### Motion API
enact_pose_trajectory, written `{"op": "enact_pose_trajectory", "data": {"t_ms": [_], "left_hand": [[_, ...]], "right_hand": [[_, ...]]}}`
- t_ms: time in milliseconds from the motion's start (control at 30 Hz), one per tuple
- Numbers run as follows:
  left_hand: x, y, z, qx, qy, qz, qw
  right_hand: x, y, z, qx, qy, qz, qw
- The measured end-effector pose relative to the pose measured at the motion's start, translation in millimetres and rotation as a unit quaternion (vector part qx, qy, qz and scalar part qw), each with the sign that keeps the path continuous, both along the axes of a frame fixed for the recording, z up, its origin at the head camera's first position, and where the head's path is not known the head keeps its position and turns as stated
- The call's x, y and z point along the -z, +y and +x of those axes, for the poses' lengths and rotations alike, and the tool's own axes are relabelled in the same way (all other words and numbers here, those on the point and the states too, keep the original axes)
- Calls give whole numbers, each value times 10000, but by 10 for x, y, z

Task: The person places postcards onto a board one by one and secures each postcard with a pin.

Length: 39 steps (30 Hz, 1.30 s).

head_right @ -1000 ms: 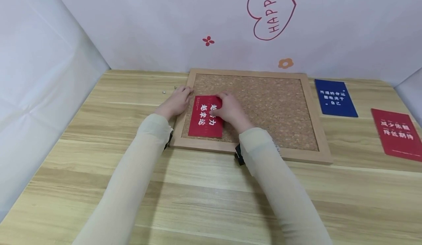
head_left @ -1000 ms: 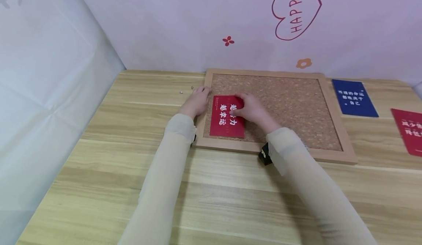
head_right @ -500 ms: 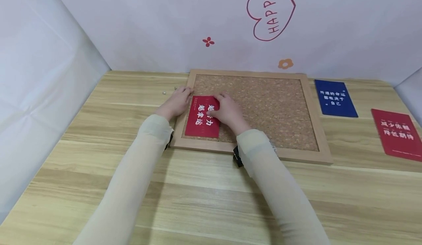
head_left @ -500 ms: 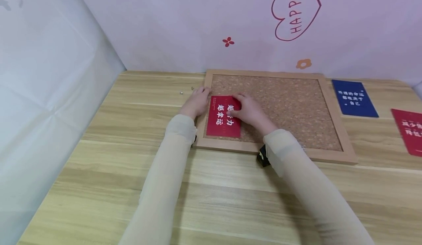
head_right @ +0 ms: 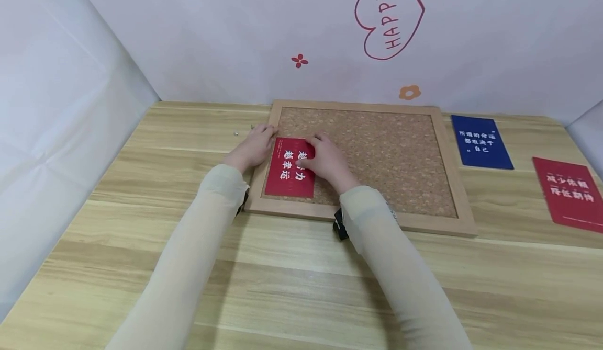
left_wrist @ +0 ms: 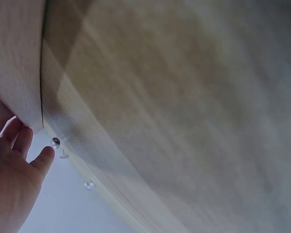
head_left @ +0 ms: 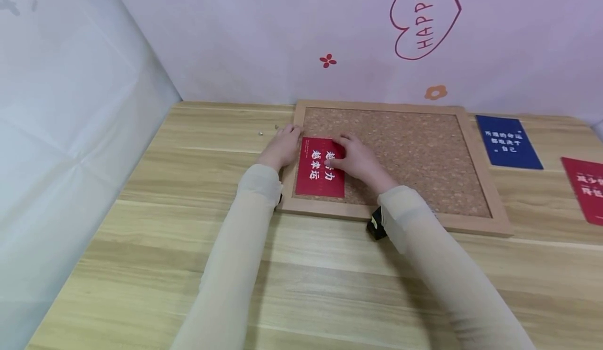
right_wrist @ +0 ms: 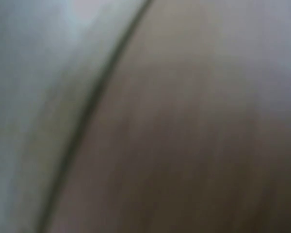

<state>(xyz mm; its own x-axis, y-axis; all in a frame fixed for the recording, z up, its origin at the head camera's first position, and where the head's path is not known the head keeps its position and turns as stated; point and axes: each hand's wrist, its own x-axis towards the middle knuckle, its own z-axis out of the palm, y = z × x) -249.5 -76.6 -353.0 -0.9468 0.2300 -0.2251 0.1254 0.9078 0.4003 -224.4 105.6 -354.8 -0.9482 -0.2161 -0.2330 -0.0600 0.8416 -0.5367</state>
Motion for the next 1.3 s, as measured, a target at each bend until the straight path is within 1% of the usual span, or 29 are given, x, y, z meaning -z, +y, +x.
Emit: {"op": "enact_pose_trajectory", "data": {"t_ms": [367,600,900,1067,1300], "left_hand": [[1,-17,0,23,50,7,10000],[-5,-18,5,41,17,-7,10000],[3,-23,12,13,34,53,10000],[-4,-23,20,37,40,61,10000],[-29,-18,36,1,13,72,10000]], "right_hand": [[-12,-10,-8,-45,79,90,9999],[23,20,-3,-244,169,133,9995],[75,61,-20,-291,261,-125,9992],[65,85,-10,-298,250,-289,9988],[56,90,1,-285,202,-336,9988]]}}
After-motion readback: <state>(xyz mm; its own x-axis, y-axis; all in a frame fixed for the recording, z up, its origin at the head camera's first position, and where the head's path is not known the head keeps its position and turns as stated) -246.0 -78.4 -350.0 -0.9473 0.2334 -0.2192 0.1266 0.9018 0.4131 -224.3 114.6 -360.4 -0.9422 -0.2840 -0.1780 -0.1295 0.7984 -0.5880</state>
